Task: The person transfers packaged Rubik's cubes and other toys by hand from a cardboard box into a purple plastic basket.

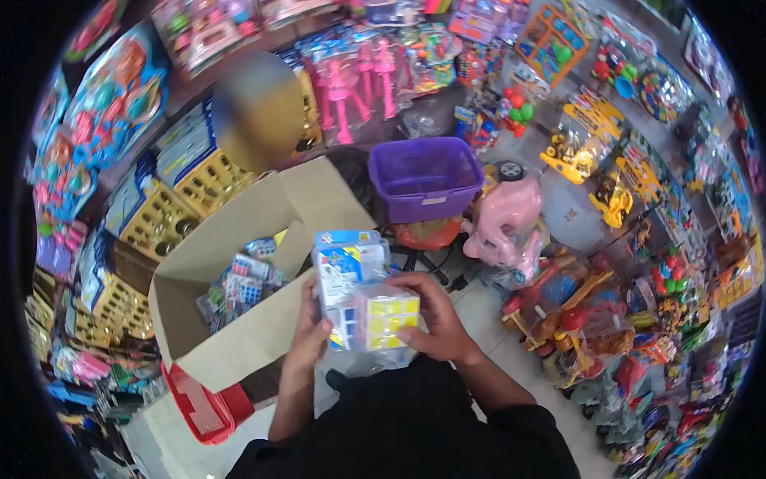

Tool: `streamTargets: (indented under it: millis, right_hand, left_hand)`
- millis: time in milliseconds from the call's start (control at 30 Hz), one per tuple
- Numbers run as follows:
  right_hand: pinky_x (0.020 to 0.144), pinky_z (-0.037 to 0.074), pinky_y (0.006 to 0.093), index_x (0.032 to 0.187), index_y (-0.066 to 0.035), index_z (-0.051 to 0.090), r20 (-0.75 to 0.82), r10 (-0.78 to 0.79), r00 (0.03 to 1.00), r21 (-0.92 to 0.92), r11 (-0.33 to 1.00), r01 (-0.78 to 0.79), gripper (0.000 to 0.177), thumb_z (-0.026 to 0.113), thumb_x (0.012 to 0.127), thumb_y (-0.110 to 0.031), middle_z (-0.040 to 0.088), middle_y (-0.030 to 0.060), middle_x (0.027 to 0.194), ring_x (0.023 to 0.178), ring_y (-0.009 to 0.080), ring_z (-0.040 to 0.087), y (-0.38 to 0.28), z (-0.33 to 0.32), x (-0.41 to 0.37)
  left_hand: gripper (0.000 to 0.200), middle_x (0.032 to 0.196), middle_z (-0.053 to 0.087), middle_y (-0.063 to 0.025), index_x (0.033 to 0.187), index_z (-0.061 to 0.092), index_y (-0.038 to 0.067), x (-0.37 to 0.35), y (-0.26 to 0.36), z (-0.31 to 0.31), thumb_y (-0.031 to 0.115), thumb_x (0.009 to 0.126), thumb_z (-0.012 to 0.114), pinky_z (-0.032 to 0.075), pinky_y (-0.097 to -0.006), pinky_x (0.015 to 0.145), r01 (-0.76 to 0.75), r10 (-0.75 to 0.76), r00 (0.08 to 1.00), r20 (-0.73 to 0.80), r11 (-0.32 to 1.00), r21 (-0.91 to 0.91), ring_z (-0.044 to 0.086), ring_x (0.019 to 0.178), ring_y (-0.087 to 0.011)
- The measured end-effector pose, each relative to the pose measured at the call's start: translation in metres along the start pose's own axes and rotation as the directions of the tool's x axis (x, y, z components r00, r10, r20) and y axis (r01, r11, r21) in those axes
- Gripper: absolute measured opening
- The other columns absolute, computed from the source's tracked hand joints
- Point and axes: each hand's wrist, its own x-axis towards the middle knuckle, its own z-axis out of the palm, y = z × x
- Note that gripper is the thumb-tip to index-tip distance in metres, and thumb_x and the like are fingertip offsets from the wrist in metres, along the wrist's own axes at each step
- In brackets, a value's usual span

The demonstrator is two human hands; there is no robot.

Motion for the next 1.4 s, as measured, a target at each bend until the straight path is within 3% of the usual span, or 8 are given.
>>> streamTargets:
  millis: [67, 167, 400, 667, 867, 1033, 1333, 1400]
  right_hand:
    - [0.098, 0.036, 0.0329, 0.127, 0.0, 0.04, -0.11, 0.03, 0.993, 0.043, 0.999, -0.025, 0.065, 0.07, 0.074, -0.024, 0.047, 0.0095, 0.12, 0.114, 0.0181, 0.047, 0.004, -0.045, -0.026]
    - [0.093, 0.039, 0.0302, 0.127, -0.003, 0.037, -0.265, 0.125, 0.956, -0.042, 0.989, -0.141, 0.065, 0.07, 0.077, -0.03, 0.047, 0.0066, 0.113, 0.107, 0.0146, 0.048, -0.001, -0.103, -0.056]
    - [0.095, 0.041, 0.0313, 0.129, -0.004, 0.038, -0.228, 0.265, 0.937, 0.122, 0.962, -0.243, 0.055, 0.066, 0.082, -0.011, 0.049, 0.006, 0.115, 0.109, 0.0143, 0.051, 0.018, -0.175, -0.075]
    - [0.093, 0.04, 0.0302, 0.126, -0.002, 0.041, -0.224, 0.266, 0.937, 0.216, 0.952, -0.218, 0.054, 0.069, 0.082, -0.016, 0.051, 0.0052, 0.113, 0.107, 0.0133, 0.05, 0.053, -0.238, -0.023]
    - [0.095, 0.039, 0.0308, 0.125, -0.004, 0.041, -0.32, 0.252, 0.913, 0.157, 0.965, -0.212, 0.052, 0.068, 0.082, -0.013, 0.052, 0.0051, 0.113, 0.107, 0.0145, 0.05, 0.076, -0.273, 0.054]
    - [0.097, 0.039, 0.0319, 0.128, -0.004, 0.039, -0.371, 0.215, 0.903, 0.198, 0.969, -0.15, 0.055, 0.066, 0.08, -0.009, 0.051, 0.0065, 0.116, 0.112, 0.0165, 0.049, 0.095, -0.3, 0.127]
    - [0.096, 0.045, 0.048, 0.137, -0.011, 0.033, -0.161, 0.641, 0.75, 0.616, 0.659, -0.431, 0.05, 0.05, 0.091, -0.021, 0.05, 0.0108, 0.131, 0.12, 0.028, 0.051, 0.197, -0.377, 0.221]
    - [0.093, 0.046, 0.0486, 0.136, -0.011, 0.034, -0.085, 0.638, 0.765, 0.592, 0.65, -0.477, 0.049, 0.049, 0.091, -0.024, 0.051, 0.0107, 0.13, 0.118, 0.0281, 0.053, 0.229, -0.4, 0.243]
  left_hand:
    - [0.103, 0.14, 0.032, -0.0133, 0.143, 0.014, 0.007, 0.021, -0.044, 0.029, 0.055, 0.075, 0.073, 0.028, -0.0389, 0.108, -0.003, 0.001, 0.994, 0.113, 1.0, 0.022, 0.032, 0.131, -0.0255]
    - [0.09, 0.142, 0.032, -0.012, 0.145, 0.014, 0.016, 0.035, -0.092, 0.077, 0.046, 0.081, 0.07, 0.033, -0.0433, 0.106, 0.382, -0.357, 0.923, 0.142, 0.887, -0.259, 0.034, 0.131, -0.0275]
    - [0.071, 0.136, 0.041, -0.0128, 0.143, 0.02, 0.014, 0.075, -0.14, 0.111, 0.022, 0.088, 0.064, 0.039, -0.0433, 0.104, 0.523, -0.501, 0.852, 0.151, 0.8, -0.295, 0.043, 0.126, -0.0254]
    - [0.066, 0.131, 0.046, -0.0093, 0.141, 0.027, 0.011, 0.152, -0.15, 0.118, 0.025, 0.088, 0.063, 0.039, -0.0395, 0.102, 0.404, -0.4, 0.914, 0.062, 0.911, -0.086, 0.047, 0.121, -0.0224]
    - [0.066, 0.13, 0.046, -0.0096, 0.139, 0.028, 0.011, 0.239, -0.168, 0.101, 0.022, 0.087, 0.067, 0.039, -0.0373, 0.102, 0.397, -0.418, 0.908, -0.025, 0.877, -0.272, 0.047, 0.12, -0.0213]
    - [0.061, 0.126, 0.049, -0.0075, 0.137, 0.033, 0.012, 0.32, -0.183, 0.083, 0.027, 0.088, 0.066, 0.044, -0.0345, 0.093, 0.254, -0.275, 0.957, -0.093, 0.949, -0.189, 0.049, 0.115, -0.0191]
    - [0.052, 0.115, 0.055, -0.009, 0.122, 0.045, 0.003, 0.439, -0.238, 0.045, 0.037, 0.088, 0.065, 0.041, -0.0326, 0.094, 0.277, -0.311, 0.87, -0.381, 0.95, -0.142, 0.052, 0.107, -0.0174]
    - [0.051, 0.114, 0.057, -0.0096, 0.121, 0.047, 0.003, 0.461, -0.245, 0.031, 0.037, 0.088, 0.065, 0.041, -0.0325, 0.094, 0.362, -0.323, 0.841, -0.434, 0.932, 0.007, 0.053, 0.106, -0.018]
